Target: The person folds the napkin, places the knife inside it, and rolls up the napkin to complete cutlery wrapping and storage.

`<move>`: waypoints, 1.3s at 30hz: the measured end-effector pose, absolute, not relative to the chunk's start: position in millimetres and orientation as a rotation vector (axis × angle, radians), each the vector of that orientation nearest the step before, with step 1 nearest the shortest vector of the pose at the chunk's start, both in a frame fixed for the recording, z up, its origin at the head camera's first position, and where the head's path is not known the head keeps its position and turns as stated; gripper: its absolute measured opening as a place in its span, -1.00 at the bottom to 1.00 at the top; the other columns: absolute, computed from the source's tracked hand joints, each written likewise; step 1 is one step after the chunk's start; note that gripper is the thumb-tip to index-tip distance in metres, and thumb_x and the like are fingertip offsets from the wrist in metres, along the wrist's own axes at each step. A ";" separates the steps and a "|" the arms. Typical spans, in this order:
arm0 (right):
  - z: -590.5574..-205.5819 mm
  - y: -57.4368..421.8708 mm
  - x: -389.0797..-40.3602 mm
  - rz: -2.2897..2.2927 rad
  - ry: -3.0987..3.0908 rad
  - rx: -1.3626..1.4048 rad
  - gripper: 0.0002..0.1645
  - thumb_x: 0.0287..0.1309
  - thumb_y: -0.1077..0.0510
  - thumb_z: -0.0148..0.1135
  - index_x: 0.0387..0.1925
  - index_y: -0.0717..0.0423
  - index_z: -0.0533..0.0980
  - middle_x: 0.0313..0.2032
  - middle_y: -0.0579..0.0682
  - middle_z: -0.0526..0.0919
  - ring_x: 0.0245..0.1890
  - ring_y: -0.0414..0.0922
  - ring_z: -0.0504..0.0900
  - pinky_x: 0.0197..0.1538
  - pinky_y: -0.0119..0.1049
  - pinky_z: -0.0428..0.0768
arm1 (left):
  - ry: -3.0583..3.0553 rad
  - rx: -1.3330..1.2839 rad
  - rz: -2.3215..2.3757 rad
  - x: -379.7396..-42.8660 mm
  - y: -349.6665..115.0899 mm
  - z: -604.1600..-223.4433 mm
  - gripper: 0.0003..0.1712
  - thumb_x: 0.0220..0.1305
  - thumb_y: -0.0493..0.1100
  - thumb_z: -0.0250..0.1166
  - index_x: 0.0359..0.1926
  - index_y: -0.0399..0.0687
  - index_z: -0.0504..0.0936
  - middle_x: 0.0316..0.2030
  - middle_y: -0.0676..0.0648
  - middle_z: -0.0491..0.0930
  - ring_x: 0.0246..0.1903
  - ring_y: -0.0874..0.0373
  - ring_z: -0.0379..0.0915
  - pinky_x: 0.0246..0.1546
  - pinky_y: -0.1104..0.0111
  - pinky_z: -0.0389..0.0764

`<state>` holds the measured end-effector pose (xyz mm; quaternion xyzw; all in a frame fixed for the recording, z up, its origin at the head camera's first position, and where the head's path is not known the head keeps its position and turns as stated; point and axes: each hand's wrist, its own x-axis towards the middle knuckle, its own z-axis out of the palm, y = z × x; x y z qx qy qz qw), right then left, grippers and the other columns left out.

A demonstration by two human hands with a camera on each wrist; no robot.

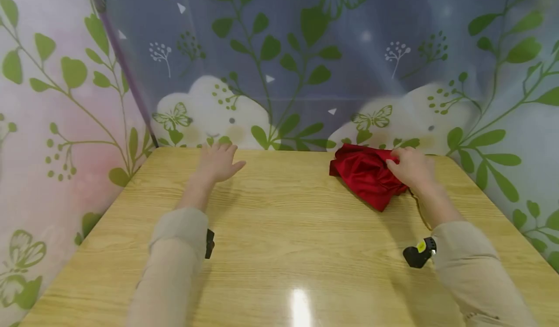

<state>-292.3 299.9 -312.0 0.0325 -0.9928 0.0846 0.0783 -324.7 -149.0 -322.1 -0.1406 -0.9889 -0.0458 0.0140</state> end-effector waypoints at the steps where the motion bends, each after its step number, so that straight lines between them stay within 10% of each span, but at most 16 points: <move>1: -310.7 301.2 -291.5 0.267 -2.947 0.111 -0.53 0.24 0.03 0.00 0.04 0.29 0.44 -0.01 0.36 0.47 -0.06 0.32 0.44 -0.15 0.24 0.36 | -3.066 -0.463 -0.156 -324.9 -145.5 -320.6 -0.34 0.38 0.14 -0.06 0.30 -0.22 0.24 0.26 -0.26 0.25 0.28 -0.21 0.04 0.23 -0.15 -0.13; 7: -305.2 309.3 -288.2 0.372 -2.866 0.131 -0.64 0.21 0.14 0.02 -0.10 0.36 0.47 -0.20 0.33 0.57 -0.24 0.25 0.53 -0.29 0.08 0.46 | -2.925 -0.614 -0.192 -325.6 -116.3 -317.4 -0.65 0.32 -0.04 0.09 -0.17 -0.28 0.54 -0.26 -0.17 0.57 -0.20 -0.09 0.48 -0.11 0.10 0.44; 14: -299.7 321.4 -290.1 0.483 -2.927 0.091 -0.53 0.28 0.09 -0.03 0.05 0.39 0.39 -0.09 0.38 0.51 -0.13 0.27 0.48 -0.18 0.10 0.42 | -2.825 -0.719 -0.130 -325.3 -68.8 -317.4 -0.71 0.29 -0.03 0.14 -0.47 -0.14 0.50 -0.57 -0.04 0.49 -0.46 0.01 0.49 -0.27 0.15 0.49; 39: -327.2 364.9 -308.0 0.487 -3.059 0.102 -0.46 0.22 0.18 0.03 0.12 0.49 0.28 0.03 0.54 0.34 0.02 0.40 0.33 0.02 0.20 0.31 | -2.848 -1.209 0.210 -294.0 114.9 -356.6 -0.55 0.27 0.23 0.07 0.05 0.12 0.49 -0.01 0.10 0.49 0.05 0.18 0.33 0.03 0.29 0.25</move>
